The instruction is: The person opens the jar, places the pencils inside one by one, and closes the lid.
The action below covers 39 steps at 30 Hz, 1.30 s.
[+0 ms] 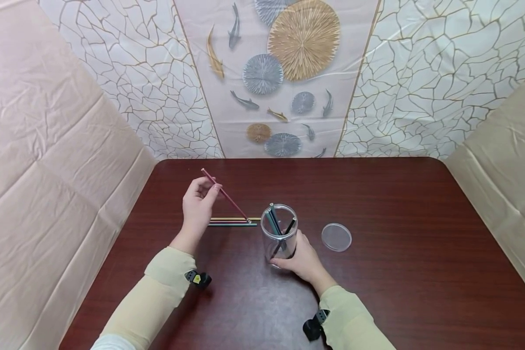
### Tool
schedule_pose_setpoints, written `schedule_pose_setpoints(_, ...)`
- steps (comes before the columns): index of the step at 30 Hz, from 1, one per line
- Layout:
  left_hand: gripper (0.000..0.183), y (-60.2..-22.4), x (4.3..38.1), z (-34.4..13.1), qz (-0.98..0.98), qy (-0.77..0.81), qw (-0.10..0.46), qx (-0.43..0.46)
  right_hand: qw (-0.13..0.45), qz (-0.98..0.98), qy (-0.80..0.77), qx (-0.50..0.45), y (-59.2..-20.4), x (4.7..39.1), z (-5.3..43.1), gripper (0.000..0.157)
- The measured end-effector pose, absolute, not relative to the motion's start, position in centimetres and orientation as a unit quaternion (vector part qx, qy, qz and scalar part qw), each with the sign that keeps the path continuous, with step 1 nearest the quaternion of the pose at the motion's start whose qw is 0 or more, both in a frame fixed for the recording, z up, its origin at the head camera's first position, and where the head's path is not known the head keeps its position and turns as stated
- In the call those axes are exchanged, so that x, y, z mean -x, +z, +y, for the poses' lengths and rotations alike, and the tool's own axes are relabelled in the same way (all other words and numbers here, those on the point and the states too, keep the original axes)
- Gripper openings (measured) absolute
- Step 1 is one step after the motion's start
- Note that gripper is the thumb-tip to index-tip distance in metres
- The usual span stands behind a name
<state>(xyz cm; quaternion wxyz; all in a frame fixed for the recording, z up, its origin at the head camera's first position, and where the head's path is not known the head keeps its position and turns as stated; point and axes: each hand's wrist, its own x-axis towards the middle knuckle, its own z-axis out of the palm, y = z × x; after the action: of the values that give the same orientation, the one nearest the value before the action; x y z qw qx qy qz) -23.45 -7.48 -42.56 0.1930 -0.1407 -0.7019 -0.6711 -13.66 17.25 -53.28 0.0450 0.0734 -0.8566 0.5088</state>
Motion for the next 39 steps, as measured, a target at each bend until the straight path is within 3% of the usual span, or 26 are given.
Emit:
schedule_pose_setpoints(15,0.027,-40.7,22.9,-6.8,-0.568,-0.786,0.204,0.133,0.043,-0.858,0.507,-0.068,-53.5,13.7,17.3,0.075)
schedule_pose_setpoints(22,0.016,-39.5,22.5,-6.4,-0.520,-0.814,0.225,0.125,0.036,-0.857,0.509,-0.071,-53.4,13.7,17.3,0.075)
schedule_pose_setpoints(39,0.017,-37.9,21.3,-5.5,-0.505,-0.828,0.197,0.146,0.054,-0.857,0.507,-0.079,-53.6,13.8,17.3,0.074)
